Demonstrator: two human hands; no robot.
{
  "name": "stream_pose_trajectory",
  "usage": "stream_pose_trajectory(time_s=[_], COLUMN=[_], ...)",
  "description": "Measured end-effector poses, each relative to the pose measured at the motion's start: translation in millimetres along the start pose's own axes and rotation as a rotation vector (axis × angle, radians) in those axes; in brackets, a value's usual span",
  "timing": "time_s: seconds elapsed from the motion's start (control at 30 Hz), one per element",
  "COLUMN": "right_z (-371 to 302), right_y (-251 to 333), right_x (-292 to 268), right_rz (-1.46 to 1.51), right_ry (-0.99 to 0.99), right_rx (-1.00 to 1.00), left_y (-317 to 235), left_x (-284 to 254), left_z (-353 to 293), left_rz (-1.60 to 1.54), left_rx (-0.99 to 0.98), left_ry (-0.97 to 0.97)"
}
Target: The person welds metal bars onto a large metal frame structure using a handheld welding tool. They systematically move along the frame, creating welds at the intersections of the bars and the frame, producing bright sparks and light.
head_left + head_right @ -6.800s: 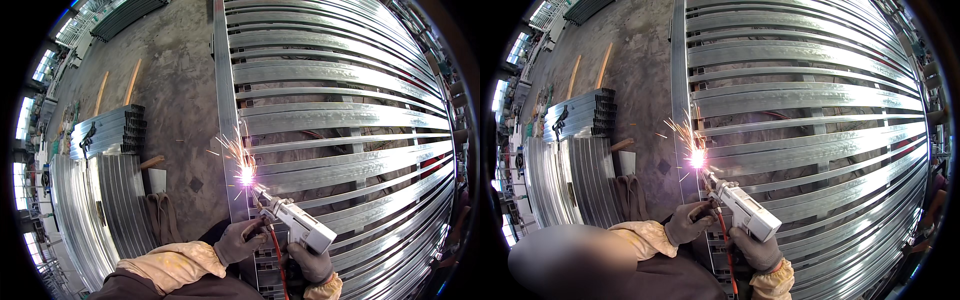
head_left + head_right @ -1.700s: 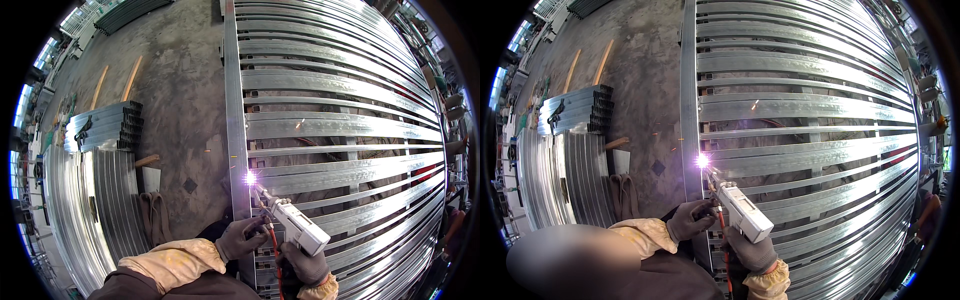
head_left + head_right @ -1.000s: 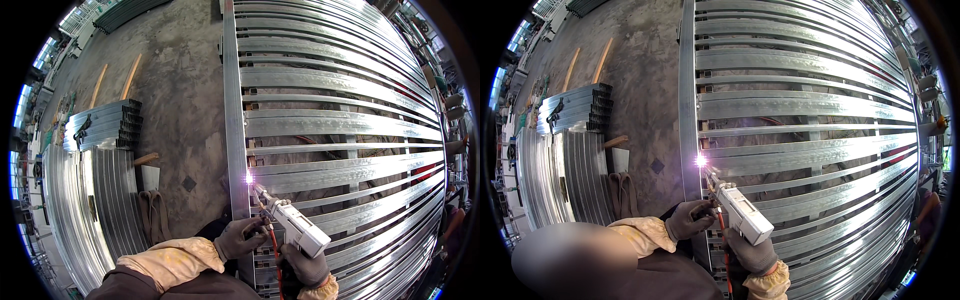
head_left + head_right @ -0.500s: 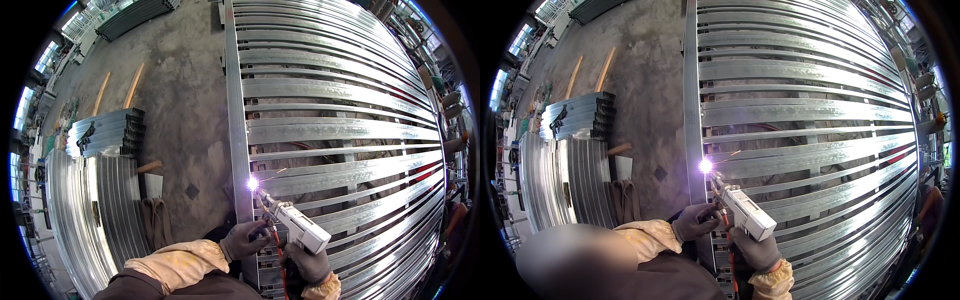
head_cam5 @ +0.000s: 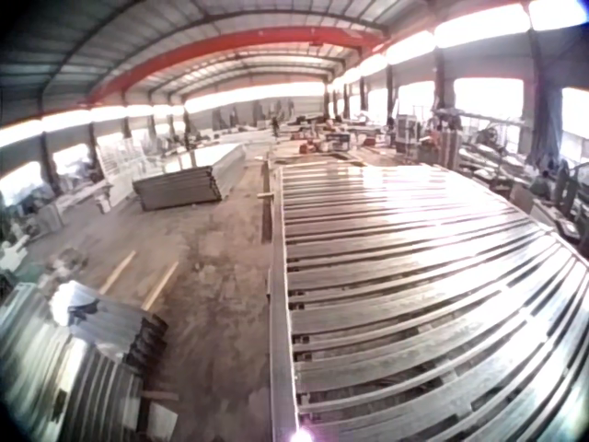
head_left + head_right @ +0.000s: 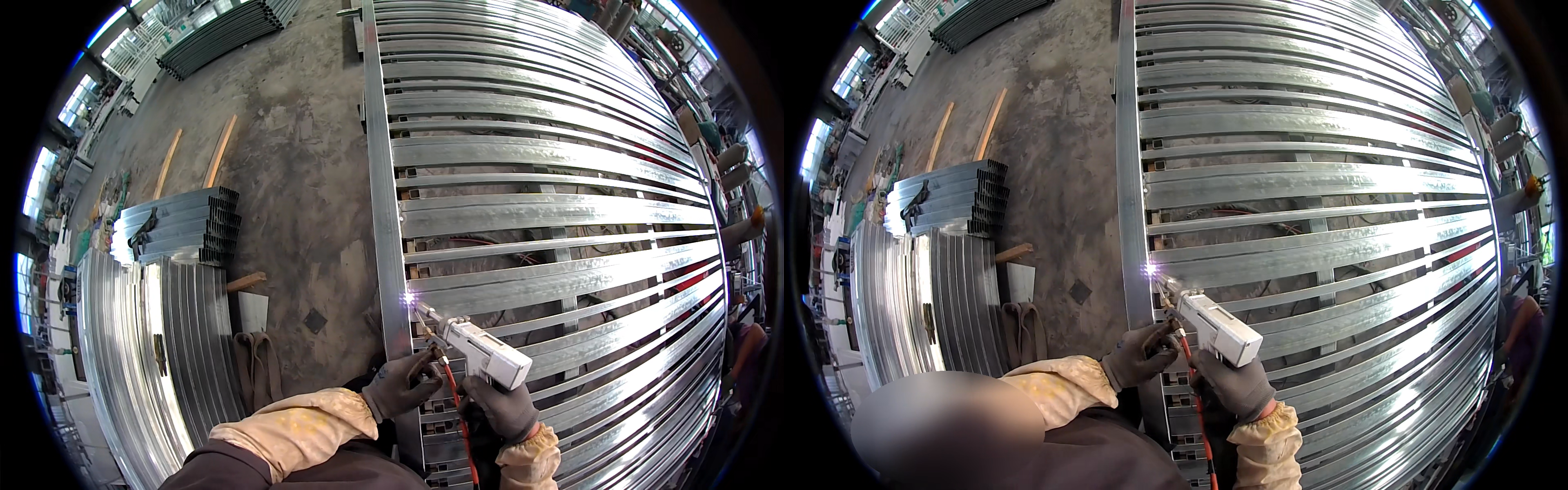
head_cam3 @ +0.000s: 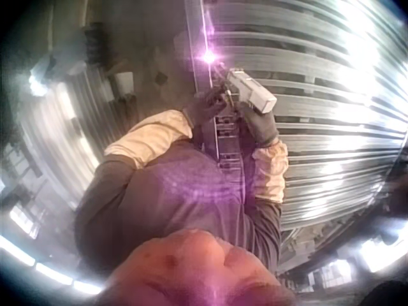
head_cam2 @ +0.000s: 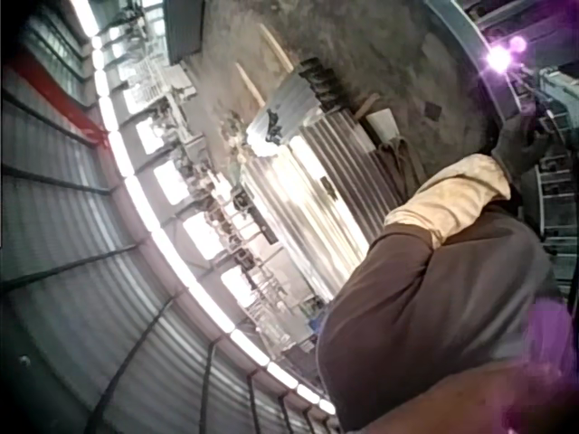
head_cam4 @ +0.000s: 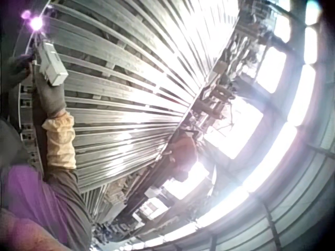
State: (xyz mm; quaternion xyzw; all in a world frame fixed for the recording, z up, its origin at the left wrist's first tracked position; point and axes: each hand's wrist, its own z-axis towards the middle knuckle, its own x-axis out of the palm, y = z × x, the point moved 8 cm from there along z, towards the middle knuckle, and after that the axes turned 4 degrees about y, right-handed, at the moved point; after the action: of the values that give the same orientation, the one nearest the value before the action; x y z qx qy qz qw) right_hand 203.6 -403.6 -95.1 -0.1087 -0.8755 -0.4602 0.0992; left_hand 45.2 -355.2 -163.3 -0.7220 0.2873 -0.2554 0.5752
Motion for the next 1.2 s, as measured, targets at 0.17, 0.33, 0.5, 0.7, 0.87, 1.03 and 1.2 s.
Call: stream_pose_trajectory(time_s=[0.17,0.33,0.5,0.7,0.87,1.03,1.2], right_z=[3,4,1,-13,-50,-110,-161], right_y=[-8,-13,-8,-1,10,54,80], right_x=[-6,-10,-13,-24,-49,-64,-69], right_rz=[0.014,0.001,0.034,0.079,0.237,0.271,0.363], right_ry=[0.027,0.034,0.01,-0.075,-0.285,-0.508,-0.739], right_rx=[0.026,0.027,0.005,-0.069,-0.116,-0.261,-0.403], left_y=[10,6,1,11,-14,-24,-19], left_x=[-1,1,2,4,19,30,24], left_z=[-1,0,2,-4,-10,-13,-14], left_rz=[0.013,-0.009,0.08,0.147,0.503,0.598,0.623], left_rx=[0.036,-0.067,0.023,0.178,0.436,0.653,0.624], left_ry=[-0.013,0.027,0.026,0.049,0.083,0.069,0.191])
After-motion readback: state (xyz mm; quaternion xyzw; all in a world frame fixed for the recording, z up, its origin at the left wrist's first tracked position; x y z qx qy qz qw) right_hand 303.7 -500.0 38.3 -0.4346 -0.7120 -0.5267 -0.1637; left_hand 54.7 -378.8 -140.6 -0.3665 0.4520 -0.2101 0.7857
